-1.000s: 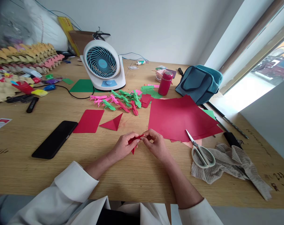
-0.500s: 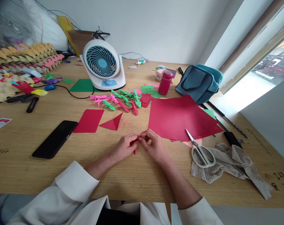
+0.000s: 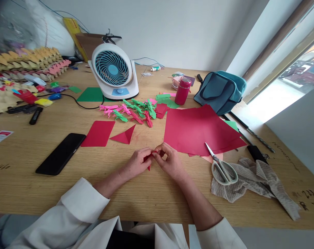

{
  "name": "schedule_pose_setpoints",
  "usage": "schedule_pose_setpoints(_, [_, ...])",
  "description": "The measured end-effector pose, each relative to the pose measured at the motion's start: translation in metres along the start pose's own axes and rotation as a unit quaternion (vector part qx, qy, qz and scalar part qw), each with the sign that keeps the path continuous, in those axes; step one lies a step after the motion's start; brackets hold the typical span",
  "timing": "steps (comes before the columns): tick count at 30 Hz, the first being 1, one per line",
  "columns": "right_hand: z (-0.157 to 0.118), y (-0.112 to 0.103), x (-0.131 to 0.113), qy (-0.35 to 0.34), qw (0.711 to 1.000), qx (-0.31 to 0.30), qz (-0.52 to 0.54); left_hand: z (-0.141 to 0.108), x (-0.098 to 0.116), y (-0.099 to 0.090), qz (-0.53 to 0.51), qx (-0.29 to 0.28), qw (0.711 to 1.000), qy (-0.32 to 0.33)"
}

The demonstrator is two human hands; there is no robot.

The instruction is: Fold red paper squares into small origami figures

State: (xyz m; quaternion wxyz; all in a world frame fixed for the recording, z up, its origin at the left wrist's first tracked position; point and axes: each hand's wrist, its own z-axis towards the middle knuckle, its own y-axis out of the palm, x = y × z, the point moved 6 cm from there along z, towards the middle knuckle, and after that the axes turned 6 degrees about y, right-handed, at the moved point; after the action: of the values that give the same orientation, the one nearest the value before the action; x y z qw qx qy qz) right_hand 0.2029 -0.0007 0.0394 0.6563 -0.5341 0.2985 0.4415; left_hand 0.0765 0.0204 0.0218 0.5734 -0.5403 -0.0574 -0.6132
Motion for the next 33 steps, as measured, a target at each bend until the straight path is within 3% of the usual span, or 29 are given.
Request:
schedule_pose_setpoints(9, [0.001,-0.001,0.004,0.001,1.000,0.001,0.019,0.001,0.001,0.001,-0.038,-0.013,0.999,-0.008])
schedule_pose_setpoints(13, [0.001,-0.005,0.007,-0.012,0.999,0.023,0.038,0.002,-0.001,-0.008,-0.016,0.051,0.999,-0.012])
schedule_pose_setpoints(17, [-0.001,-0.006,0.002,-0.031,0.999,0.031,0.024,0.000,-0.010,-0.012,-0.002,0.090,0.994,-0.062])
schedule_pose_setpoints(21, [-0.003,-0.004,-0.006,-0.055,0.998,0.022,-0.004,-0.002,-0.020,-0.005,-0.102,0.066,0.983,-0.136])
schedule_pose_setpoints(26, [-0.002,0.002,-0.008,-0.078,0.997,-0.007,-0.024,-0.002,-0.027,0.000,-0.249,0.069,0.948,-0.186])
schedule_pose_setpoints(33, [0.001,0.004,0.006,0.002,1.000,0.005,0.017,-0.001,-0.020,0.006,-0.392,0.045,0.896,-0.202])
